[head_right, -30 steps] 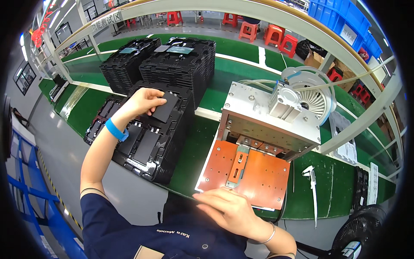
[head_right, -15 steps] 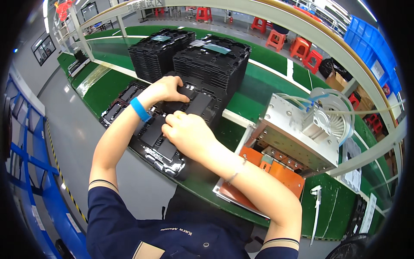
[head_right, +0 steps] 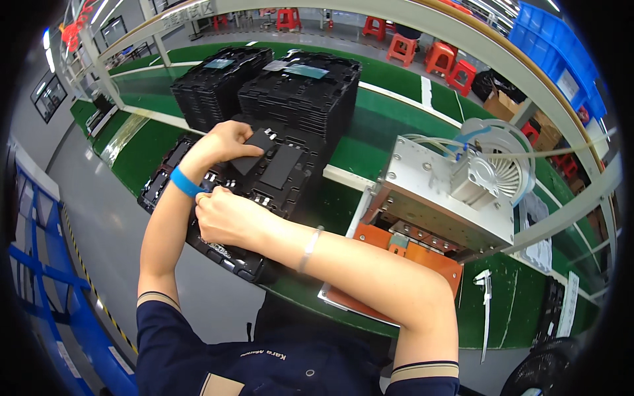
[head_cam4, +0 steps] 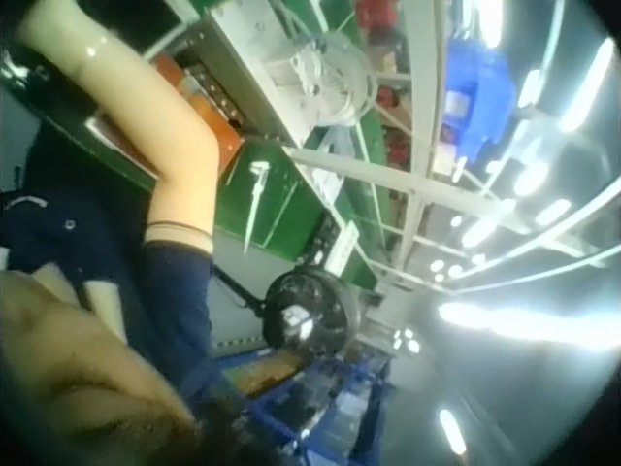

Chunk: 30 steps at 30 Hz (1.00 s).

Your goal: The person repeatedly picks up black rectangular electronic components from a stack and places them into a jig on a workbench. They press down on the components to secure them in the jig, then remove them and place them back onto the stack. This cycle is performed multiple times throughout the video.

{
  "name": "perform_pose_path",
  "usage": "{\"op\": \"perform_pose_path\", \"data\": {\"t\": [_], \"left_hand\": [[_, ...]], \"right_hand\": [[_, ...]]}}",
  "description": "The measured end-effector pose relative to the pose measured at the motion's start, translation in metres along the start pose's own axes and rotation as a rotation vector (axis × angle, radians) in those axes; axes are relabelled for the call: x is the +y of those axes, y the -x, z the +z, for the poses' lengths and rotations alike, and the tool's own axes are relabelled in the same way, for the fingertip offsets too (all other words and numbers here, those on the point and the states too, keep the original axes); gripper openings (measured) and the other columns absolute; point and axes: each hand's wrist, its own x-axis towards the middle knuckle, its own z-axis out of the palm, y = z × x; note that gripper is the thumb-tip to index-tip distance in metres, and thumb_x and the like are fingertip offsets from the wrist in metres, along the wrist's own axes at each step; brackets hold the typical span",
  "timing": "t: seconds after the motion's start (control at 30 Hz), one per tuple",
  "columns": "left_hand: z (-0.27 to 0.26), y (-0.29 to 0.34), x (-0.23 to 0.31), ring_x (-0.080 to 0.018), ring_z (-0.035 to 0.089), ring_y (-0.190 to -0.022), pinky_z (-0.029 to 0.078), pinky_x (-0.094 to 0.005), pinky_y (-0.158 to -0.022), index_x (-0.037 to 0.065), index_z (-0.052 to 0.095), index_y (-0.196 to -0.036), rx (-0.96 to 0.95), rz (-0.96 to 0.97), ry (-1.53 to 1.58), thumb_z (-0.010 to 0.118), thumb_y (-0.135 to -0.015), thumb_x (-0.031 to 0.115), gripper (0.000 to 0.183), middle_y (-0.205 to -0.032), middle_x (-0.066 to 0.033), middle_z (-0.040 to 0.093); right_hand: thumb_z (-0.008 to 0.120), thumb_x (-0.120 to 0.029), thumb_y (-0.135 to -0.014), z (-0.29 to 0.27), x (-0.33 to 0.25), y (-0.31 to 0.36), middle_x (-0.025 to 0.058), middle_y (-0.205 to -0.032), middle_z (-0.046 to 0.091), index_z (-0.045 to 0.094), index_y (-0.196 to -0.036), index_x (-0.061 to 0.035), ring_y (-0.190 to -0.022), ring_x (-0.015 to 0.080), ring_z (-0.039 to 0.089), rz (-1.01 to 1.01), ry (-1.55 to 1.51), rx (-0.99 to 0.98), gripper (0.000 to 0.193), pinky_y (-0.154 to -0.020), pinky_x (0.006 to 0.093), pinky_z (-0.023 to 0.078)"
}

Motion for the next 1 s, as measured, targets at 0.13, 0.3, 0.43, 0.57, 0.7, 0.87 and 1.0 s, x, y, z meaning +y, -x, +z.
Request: {"op": "perform_pose_path", "data": {"t": [0.13, 0.3, 0.43, 0.57, 0.7, 0.87, 1.0], "left_hand": [[-0.013, 0.009, 0.003, -0.0028, 0.046, -0.049, 0.033, -0.0179, -0.045, 0.007, 0.063, -0.075, -0.043, 0.016, 0.457, 0.074, -0.085, 0.029, 0.027, -0.058, 0.0051, 0.056], [0.020, -0.010, 0.043, -0.0026, 0.056, -0.050, 0.041, -0.0140, -0.043, 0.011, 0.059, -0.073, -0.373, -0.019, 0.705, 0.069, -0.091, 0.033, 0.030, -0.058, 0.0040, 0.058], [0.028, -0.010, 0.054, -0.0058, 0.058, -0.049, 0.043, -0.0172, -0.042, 0.008, 0.063, -0.073, -0.353, -0.075, 0.471, 0.070, -0.089, 0.037, 0.035, -0.060, -0.0005, 0.062], [0.016, 0.023, 0.051, -0.0077, 0.057, -0.048, 0.041, -0.0221, -0.043, 0.004, 0.064, -0.076, 0.018, 0.055, 0.276, 0.077, -0.083, 0.027, 0.028, -0.057, -0.0018, 0.060], [0.006, 0.099, 0.116, -0.0157, 0.049, -0.046, 0.039, -0.0281, -0.046, 0.001, 0.057, -0.078, 0.334, 0.455, 0.109, 0.076, -0.081, 0.012, 0.022, -0.054, -0.0068, 0.052], [0.076, 0.181, 0.129, -0.0128, 0.060, -0.059, 0.046, -0.0257, -0.052, 0.012, 0.069, -0.079, 0.349, 1.137, 0.154, 0.084, -0.069, 0.028, 0.024, -0.071, 0.0013, 0.064], [0.139, 0.160, 0.168, -0.0281, 0.060, -0.108, 0.051, -0.0385, -0.085, 0.006, 0.067, -0.106, 0.053, 0.987, 0.252, 0.078, -0.073, 0.039, 0.047, -0.115, -0.0102, 0.062]], "right_hand": [[0.063, -0.017, -0.078, 0.012, 0.004, 0.004, 0.0031, -0.075, 0.058, 0.066, -0.073, -0.0055, -0.074, 0.0160, 0.060, 0.034, 0.080, 0.139, 0.013, -0.059, 0.0281, 0.049], [0.063, -0.016, -0.073, -0.032, -0.011, 0.062, 0.0113, -0.092, 0.066, 0.068, -0.092, 0.0004, -0.077, 0.0158, 0.062, 0.152, 0.120, 0.366, 0.026, -0.061, 0.0251, 0.049], [0.070, -0.012, -0.075, -0.088, -0.046, 0.132, 0.0107, -0.096, 0.067, 0.070, -0.094, -0.0032, -0.081, 0.0180, 0.064, 0.301, 0.091, 0.334, 0.020, -0.074, 0.0296, 0.056], [0.068, -0.011, -0.079, -0.120, -0.084, 0.206, 0.0098, -0.098, 0.067, 0.071, -0.096, -0.0059, -0.078, 0.0191, 0.067, 0.520, 0.092, 0.191, 0.018, -0.073, 0.0302, 0.057], [0.065, 0.000, -0.074, -0.126, -0.124, 0.269, 0.0110, -0.101, 0.067, 0.071, -0.098, -0.0033, -0.080, 0.0225, 0.068, 0.985, 0.038, 0.120, 0.025, -0.068, 0.0309, 0.057], [0.061, 0.007, -0.075, -0.116, -0.130, 0.275, 0.0080, -0.111, 0.065, 0.068, -0.108, -0.0042, -0.103, 0.0266, 0.064, 1.201, -0.331, 0.032, 0.036, -0.081, 0.0345, 0.054], [0.067, 0.003, -0.074, -0.112, -0.105, 0.276, 0.0070, -0.102, 0.065, 0.069, -0.104, -0.0053, -0.095, 0.0265, 0.062, 1.266, -0.402, 0.119, 0.031, -0.079, 0.0358, 0.053]]}}
